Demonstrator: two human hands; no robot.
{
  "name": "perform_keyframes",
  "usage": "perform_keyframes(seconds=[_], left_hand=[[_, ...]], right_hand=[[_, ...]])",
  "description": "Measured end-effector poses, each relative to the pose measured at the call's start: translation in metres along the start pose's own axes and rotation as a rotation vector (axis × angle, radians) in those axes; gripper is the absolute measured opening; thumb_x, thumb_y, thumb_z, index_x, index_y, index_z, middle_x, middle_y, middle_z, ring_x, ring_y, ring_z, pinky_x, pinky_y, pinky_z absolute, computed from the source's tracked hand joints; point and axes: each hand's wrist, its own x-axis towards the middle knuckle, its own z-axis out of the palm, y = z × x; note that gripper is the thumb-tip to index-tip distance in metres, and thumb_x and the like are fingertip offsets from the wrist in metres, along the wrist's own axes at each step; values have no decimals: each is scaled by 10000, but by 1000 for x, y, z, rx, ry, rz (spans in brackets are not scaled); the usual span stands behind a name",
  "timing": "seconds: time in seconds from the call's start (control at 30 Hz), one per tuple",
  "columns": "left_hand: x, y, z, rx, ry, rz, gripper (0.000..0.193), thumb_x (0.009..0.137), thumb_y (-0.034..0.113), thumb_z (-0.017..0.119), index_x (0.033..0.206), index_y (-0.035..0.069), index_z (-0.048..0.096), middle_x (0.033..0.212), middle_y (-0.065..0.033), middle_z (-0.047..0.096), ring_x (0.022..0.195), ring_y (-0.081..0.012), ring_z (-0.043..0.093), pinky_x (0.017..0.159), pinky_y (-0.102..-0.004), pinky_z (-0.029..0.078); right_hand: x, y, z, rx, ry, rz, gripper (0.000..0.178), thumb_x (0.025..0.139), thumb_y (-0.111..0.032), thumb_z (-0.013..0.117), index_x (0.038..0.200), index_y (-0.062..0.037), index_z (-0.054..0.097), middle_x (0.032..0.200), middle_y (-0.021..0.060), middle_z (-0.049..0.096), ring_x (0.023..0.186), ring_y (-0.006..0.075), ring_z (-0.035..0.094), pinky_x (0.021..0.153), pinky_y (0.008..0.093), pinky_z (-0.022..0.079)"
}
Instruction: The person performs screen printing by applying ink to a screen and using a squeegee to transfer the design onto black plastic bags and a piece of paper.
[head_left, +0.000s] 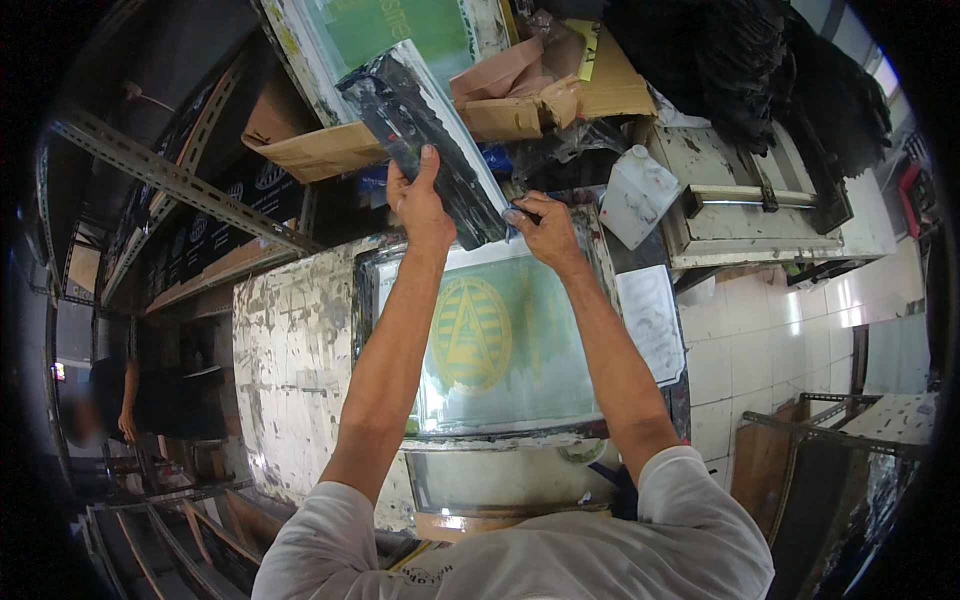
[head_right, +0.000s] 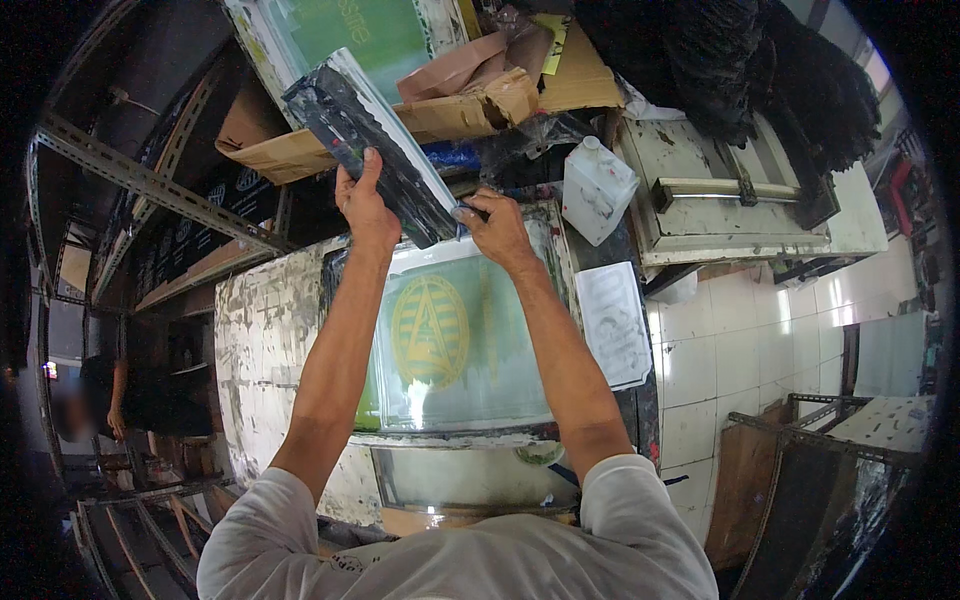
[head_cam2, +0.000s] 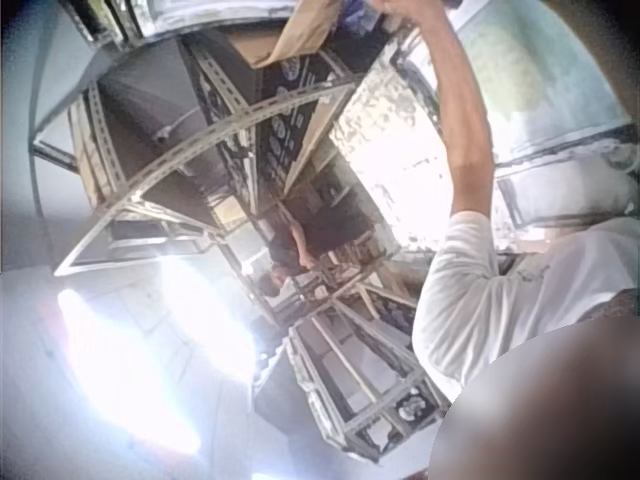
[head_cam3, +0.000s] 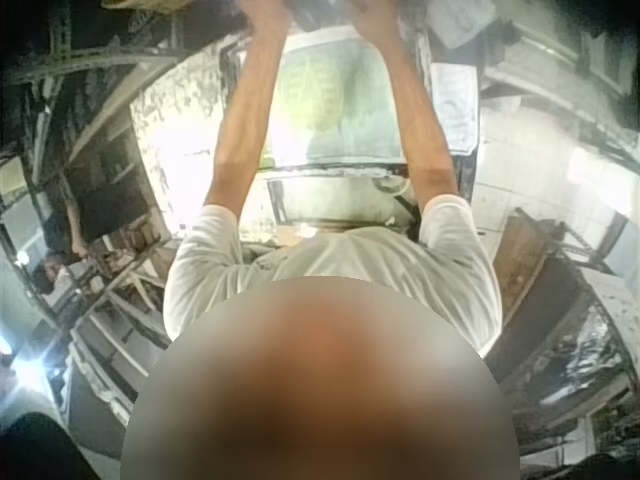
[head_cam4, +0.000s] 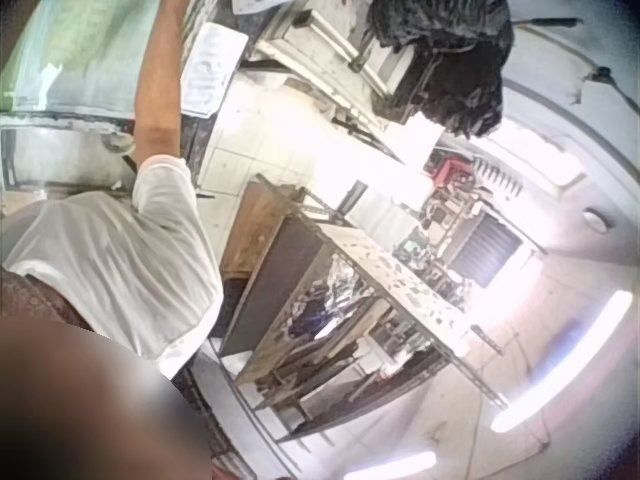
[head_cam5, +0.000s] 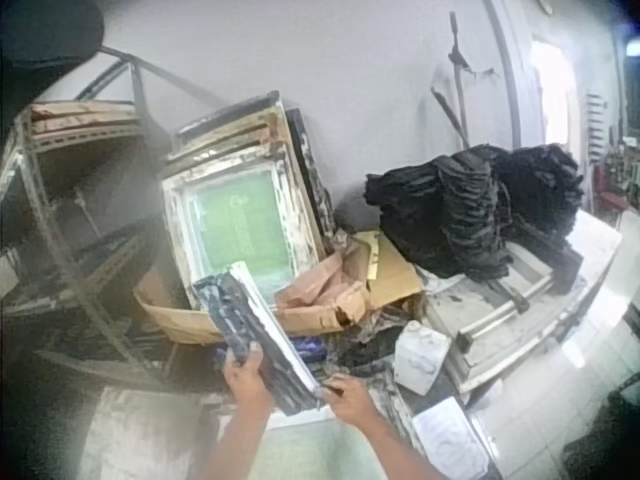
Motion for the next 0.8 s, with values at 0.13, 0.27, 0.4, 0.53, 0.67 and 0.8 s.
perform_keyframes(seconds=[0.13,0.27,0.4,0.53,0.67,0.8], left_hand=[[2,-2,-1,-45,3,24,238,907,98,767,1122,75,669,1052,-8,697,933,-146,624,849,-322,503],[0,7,-1,-72,41,74,278,908,107,766,1160,79,652,1090,-14,688,956,-157,620,854,-335,506],[-1,34,-11,-87,70,134,323,907,122,771,1198,95,635,1124,-11,673,1006,-168,606,883,-360,495],[-33,61,-38,-35,73,142,454,931,177,750,1329,102,546,1247,-52,632,1125,-211,590,990,-411,471],[-97,102,-84,-65,138,0,513,960,299,705,1389,119,488,1342,-59,591,1227,-244,562,1110,-464,415],[-185,149,-144,-60,121,-16,550,938,416,703,1381,132,541,1341,-40,607,1229,-232,563,1097,-451,414]], right_hand=[[-3,7,-5,-21,-28,-1,209,832,-51,767,993,73,715,828,170,634,734,275,589,697,360,471],[-11,18,-17,-135,-63,-12,239,834,-112,771,1008,47,732,864,202,667,783,358,654,720,412,501],[-27,28,-23,-380,-67,9,223,826,-178,766,945,10,752,853,187,666,816,379,659,734,441,508],[-49,23,-28,-477,22,-38,214,828,-237,753,890,-33,766,870,166,679,824,378,659,751,442,517],[-76,-1,-50,-340,88,96,212,842,-265,745,897,-63,778,911,150,701,855,372,675,765,441,528],[-121,-33,-99,-390,207,62,181,841,-193,759,934,-38,766,928,150,707,851,348,676,752,407,526]])
